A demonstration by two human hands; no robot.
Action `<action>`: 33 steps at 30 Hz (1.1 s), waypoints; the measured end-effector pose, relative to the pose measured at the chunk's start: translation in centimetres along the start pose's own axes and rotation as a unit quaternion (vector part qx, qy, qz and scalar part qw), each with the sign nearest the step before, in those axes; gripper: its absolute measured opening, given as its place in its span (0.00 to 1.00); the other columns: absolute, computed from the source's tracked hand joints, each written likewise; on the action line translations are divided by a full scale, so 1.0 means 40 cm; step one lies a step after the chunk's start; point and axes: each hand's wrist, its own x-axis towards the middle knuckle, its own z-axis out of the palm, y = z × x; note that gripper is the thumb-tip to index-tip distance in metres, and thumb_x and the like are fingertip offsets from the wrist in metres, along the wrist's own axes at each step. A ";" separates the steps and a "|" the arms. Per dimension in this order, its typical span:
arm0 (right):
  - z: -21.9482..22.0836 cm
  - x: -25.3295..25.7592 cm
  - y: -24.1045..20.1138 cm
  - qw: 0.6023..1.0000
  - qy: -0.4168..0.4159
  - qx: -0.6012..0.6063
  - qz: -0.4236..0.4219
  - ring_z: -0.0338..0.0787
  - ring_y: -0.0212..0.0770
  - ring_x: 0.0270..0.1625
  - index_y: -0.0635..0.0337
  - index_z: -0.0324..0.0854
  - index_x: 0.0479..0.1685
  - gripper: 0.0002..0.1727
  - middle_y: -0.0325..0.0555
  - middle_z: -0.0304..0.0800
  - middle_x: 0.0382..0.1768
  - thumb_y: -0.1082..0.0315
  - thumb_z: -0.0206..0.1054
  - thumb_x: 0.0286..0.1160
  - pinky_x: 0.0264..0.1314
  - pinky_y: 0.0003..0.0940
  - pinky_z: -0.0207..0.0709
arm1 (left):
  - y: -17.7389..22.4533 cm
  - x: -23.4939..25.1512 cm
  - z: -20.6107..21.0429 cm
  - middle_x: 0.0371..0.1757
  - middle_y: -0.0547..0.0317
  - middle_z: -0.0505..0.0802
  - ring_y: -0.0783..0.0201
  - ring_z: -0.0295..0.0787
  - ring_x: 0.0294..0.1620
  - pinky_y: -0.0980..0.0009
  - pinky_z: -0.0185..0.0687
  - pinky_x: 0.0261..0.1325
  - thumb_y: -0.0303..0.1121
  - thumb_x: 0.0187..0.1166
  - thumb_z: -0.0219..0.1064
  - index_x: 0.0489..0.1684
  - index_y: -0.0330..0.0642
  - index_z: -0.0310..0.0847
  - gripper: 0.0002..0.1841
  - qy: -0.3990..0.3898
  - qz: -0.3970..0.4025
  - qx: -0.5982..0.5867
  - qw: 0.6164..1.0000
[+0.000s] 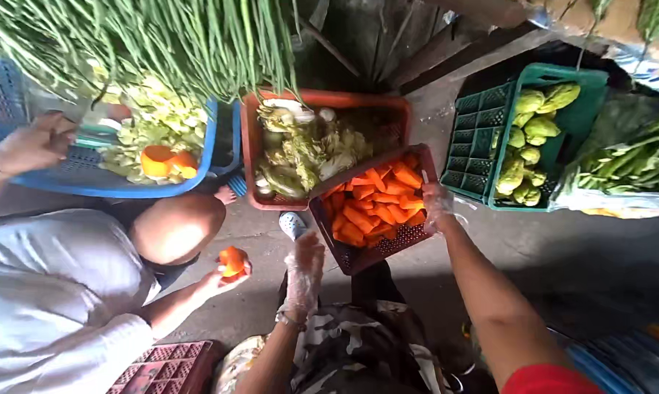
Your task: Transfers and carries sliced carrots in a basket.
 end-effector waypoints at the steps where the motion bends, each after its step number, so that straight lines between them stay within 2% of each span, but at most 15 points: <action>1: 0.022 -0.006 0.033 0.999 -0.019 -0.037 0.000 0.77 0.70 0.77 0.63 0.76 0.77 0.25 0.70 0.80 0.73 0.75 0.65 0.78 0.77 0.71 0.69 | -0.035 -0.002 0.033 0.64 0.35 0.87 0.55 0.90 0.58 0.60 0.86 0.63 0.26 0.80 0.62 0.75 0.24 0.72 0.24 -0.025 -0.035 0.006 0.999; 3: 0.055 -0.025 0.054 0.993 -0.053 -0.103 -0.008 0.73 0.69 0.81 0.59 0.69 0.84 0.38 0.68 0.75 0.78 0.74 0.73 0.68 0.80 0.71 0.66 | -0.097 -0.005 0.085 0.64 0.35 0.88 0.54 0.89 0.60 0.61 0.85 0.64 0.25 0.77 0.63 0.76 0.26 0.72 0.26 -0.049 -0.078 0.009 0.996; 4: 0.063 -0.036 0.051 0.989 -0.072 -0.130 -0.012 0.71 0.69 0.83 0.58 0.67 0.86 0.40 0.66 0.73 0.80 0.72 0.74 0.68 0.81 0.72 0.64 | -0.115 -0.008 0.103 0.64 0.34 0.87 0.54 0.88 0.60 0.60 0.84 0.65 0.24 0.77 0.64 0.76 0.26 0.73 0.26 -0.049 -0.097 0.013 0.994; 5: 0.063 -0.042 0.041 0.985 -0.089 -0.150 -0.011 0.71 0.69 0.83 0.59 0.68 0.85 0.38 0.66 0.74 0.80 0.71 0.73 0.70 0.81 0.72 0.64 | -0.128 -0.008 0.116 0.64 0.35 0.87 0.53 0.88 0.61 0.60 0.83 0.65 0.24 0.76 0.64 0.76 0.27 0.73 0.26 -0.045 -0.117 0.017 0.992; 7: 0.057 -0.041 0.029 0.982 -0.098 -0.160 -0.033 0.77 0.67 0.78 0.58 0.82 0.72 0.25 0.64 0.81 0.74 0.72 0.69 0.73 0.76 0.71 0.69 | -0.147 -0.005 0.128 0.65 0.34 0.87 0.51 0.88 0.60 0.57 0.84 0.63 0.25 0.78 0.63 0.77 0.29 0.72 0.25 -0.034 -0.157 0.029 0.987; 9: 0.045 -0.030 0.012 0.988 -0.035 -0.114 -0.101 0.81 0.63 0.75 0.58 0.87 0.63 0.17 0.61 0.86 0.69 0.74 0.64 0.77 0.75 0.66 0.73 | -0.151 0.002 0.133 0.63 0.34 0.87 0.51 0.88 0.57 0.57 0.84 0.59 0.25 0.79 0.63 0.76 0.30 0.73 0.24 -0.011 -0.178 0.037 0.983; 12: -0.003 0.022 -0.073 0.977 0.015 -0.088 -0.192 0.74 0.61 0.83 0.59 0.77 0.78 0.28 0.60 0.76 0.80 0.79 0.61 0.75 0.83 0.61 0.69 | -0.142 0.022 0.148 0.63 0.35 0.87 0.52 0.88 0.57 0.56 0.85 0.59 0.25 0.81 0.62 0.77 0.30 0.72 0.24 0.007 -0.189 0.056 0.980; 14: -0.023 0.085 -0.129 0.966 -0.020 -0.167 -0.196 0.66 0.63 0.88 0.59 0.67 0.87 0.38 0.61 0.62 0.89 0.82 0.64 0.69 0.84 0.62 0.65 | -0.135 0.042 0.166 0.62 0.35 0.88 0.51 0.89 0.57 0.55 0.85 0.60 0.25 0.81 0.61 0.77 0.30 0.72 0.24 0.008 -0.176 0.087 0.980; 16: -0.022 0.133 -0.163 0.950 -0.056 -0.244 -0.185 0.66 0.67 0.87 0.60 0.62 0.89 0.40 0.64 0.58 0.90 0.81 0.66 0.71 0.81 0.67 0.67 | -0.117 0.076 0.187 0.61 0.35 0.89 0.49 0.88 0.59 0.54 0.83 0.64 0.26 0.82 0.62 0.76 0.29 0.73 0.23 0.004 -0.153 0.127 0.980; 21: -0.044 0.125 -0.218 0.940 -0.135 -0.286 -0.127 0.67 0.73 0.84 0.68 0.61 0.88 0.38 0.73 0.61 0.85 0.74 0.69 0.74 0.79 0.71 0.67 | -0.081 0.194 0.234 0.70 0.32 0.85 0.41 0.81 0.73 0.48 0.73 0.78 0.30 0.83 0.64 0.80 0.32 0.71 0.26 -0.025 -0.140 0.240 0.960; 23: -0.034 0.137 -0.186 0.942 -0.149 -0.270 -0.132 0.69 0.73 0.82 0.71 0.71 0.79 0.35 0.75 0.61 0.84 0.71 0.72 0.69 0.77 0.70 0.70 | -0.053 0.242 0.266 0.69 0.32 0.85 0.37 0.81 0.72 0.43 0.72 0.76 0.31 0.83 0.64 0.78 0.36 0.74 0.24 -0.006 -0.157 0.283 0.946; 25: -0.019 0.145 -0.142 0.950 -0.142 -0.238 -0.142 0.70 0.68 0.84 0.66 0.76 0.76 0.27 0.72 0.64 0.83 0.67 0.67 0.76 0.79 0.67 0.69 | -0.034 0.292 0.292 0.70 0.30 0.83 0.33 0.79 0.73 0.39 0.72 0.75 0.32 0.83 0.64 0.78 0.37 0.73 0.24 0.005 -0.160 0.308 0.938; 29: 0.007 0.151 -0.095 0.977 -0.122 -0.132 -0.114 0.75 0.64 0.81 0.67 0.71 0.79 0.25 0.68 0.77 0.76 0.60 0.51 0.92 0.83 0.63 0.66 | 0.000 0.370 0.338 0.70 0.25 0.81 0.31 0.78 0.73 0.37 0.74 0.72 0.39 0.83 0.67 0.76 0.30 0.71 0.28 -0.027 -0.222 0.352 0.909; 31: 0.018 0.159 -0.082 0.980 -0.118 -0.120 -0.108 0.72 0.62 0.84 0.65 0.66 0.85 0.28 0.67 0.74 0.79 0.60 0.55 0.91 0.87 0.60 0.62 | -0.003 0.401 0.369 0.70 0.29 0.83 0.35 0.80 0.73 0.39 0.76 0.71 0.43 0.83 0.66 0.74 0.30 0.73 0.28 0.026 -0.272 0.338 0.901; 33: 0.021 0.133 -0.079 0.976 -0.129 -0.127 -0.119 0.73 0.63 0.83 0.62 0.74 0.79 0.28 0.65 0.76 0.78 0.65 0.68 0.80 0.84 0.62 0.65 | -0.010 0.412 0.395 0.69 0.30 0.84 0.37 0.81 0.73 0.41 0.77 0.71 0.45 0.83 0.65 0.76 0.31 0.71 0.30 0.092 -0.313 0.282 0.902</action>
